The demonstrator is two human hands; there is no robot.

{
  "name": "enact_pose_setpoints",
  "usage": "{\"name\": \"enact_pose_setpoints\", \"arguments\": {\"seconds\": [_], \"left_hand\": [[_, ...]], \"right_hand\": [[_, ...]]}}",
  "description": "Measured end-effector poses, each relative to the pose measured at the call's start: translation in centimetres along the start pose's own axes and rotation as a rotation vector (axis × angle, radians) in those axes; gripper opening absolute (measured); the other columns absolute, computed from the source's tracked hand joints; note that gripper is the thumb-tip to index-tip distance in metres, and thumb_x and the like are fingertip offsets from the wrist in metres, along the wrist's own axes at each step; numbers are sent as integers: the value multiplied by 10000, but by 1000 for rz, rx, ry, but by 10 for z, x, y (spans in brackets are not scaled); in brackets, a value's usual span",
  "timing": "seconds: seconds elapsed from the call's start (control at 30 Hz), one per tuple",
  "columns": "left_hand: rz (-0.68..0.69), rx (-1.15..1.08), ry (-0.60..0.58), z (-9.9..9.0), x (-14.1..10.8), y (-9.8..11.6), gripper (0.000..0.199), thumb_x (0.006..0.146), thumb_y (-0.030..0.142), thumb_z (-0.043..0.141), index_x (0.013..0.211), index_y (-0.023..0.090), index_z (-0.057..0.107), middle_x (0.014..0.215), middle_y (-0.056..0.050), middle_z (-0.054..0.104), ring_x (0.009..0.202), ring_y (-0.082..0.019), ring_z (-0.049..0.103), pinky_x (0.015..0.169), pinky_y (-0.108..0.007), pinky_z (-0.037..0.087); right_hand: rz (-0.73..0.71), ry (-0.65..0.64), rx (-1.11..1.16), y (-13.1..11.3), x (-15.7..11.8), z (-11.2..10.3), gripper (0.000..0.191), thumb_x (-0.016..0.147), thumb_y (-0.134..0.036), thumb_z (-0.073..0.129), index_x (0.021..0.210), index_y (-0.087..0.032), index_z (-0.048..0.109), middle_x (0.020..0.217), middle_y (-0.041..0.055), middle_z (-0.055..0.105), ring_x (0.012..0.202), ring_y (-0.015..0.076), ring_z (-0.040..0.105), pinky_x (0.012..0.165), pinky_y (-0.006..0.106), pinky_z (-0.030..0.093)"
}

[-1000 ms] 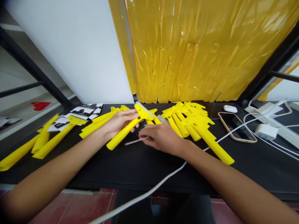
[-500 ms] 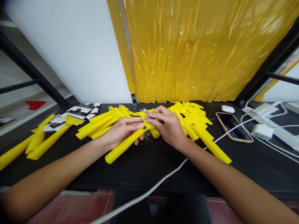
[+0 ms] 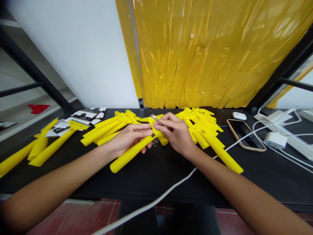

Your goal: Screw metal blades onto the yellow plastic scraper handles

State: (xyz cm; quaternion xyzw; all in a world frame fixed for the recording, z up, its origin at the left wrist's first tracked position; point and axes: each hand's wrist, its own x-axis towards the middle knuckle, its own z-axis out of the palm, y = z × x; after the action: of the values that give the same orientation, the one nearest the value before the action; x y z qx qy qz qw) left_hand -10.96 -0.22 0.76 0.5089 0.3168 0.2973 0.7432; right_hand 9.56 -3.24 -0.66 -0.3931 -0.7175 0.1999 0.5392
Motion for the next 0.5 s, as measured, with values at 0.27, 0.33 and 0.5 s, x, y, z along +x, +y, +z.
{"name": "enact_pose_setpoints", "arguments": {"seconds": [0.27, 0.33, 0.5], "left_hand": [[-45, 16, -8, -2, -1, 1, 415, 874, 167, 769, 1272, 67, 702, 845, -102, 731, 659, -194, 714, 485, -268, 584], [-54, 35, -25, -3, -1, 2, 418, 889, 175, 757, 1287, 66, 691, 822, -92, 722, 663, -189, 709, 495, -263, 587], [-79, 20, -25, -2, 0, 3, 397, 910, 151, 723, 1295, 64, 680, 858, -83, 715, 672, -180, 714, 496, -256, 591]], "right_hand": [[188, -37, 122, 0, 3, -2, 170, 891, -442, 768, 889, -282, 826, 888, 30, 588, 841, 190, 554, 777, 355, 461], [209, -60, 140, 1, 3, -4, 189, 879, -468, 775, 877, -286, 829, 888, 30, 586, 842, 193, 544, 779, 361, 448], [228, -93, 157, 1, 4, -6, 146, 868, -440, 792, 887, -303, 838, 889, 26, 583, 853, 194, 543, 793, 364, 438]]}}
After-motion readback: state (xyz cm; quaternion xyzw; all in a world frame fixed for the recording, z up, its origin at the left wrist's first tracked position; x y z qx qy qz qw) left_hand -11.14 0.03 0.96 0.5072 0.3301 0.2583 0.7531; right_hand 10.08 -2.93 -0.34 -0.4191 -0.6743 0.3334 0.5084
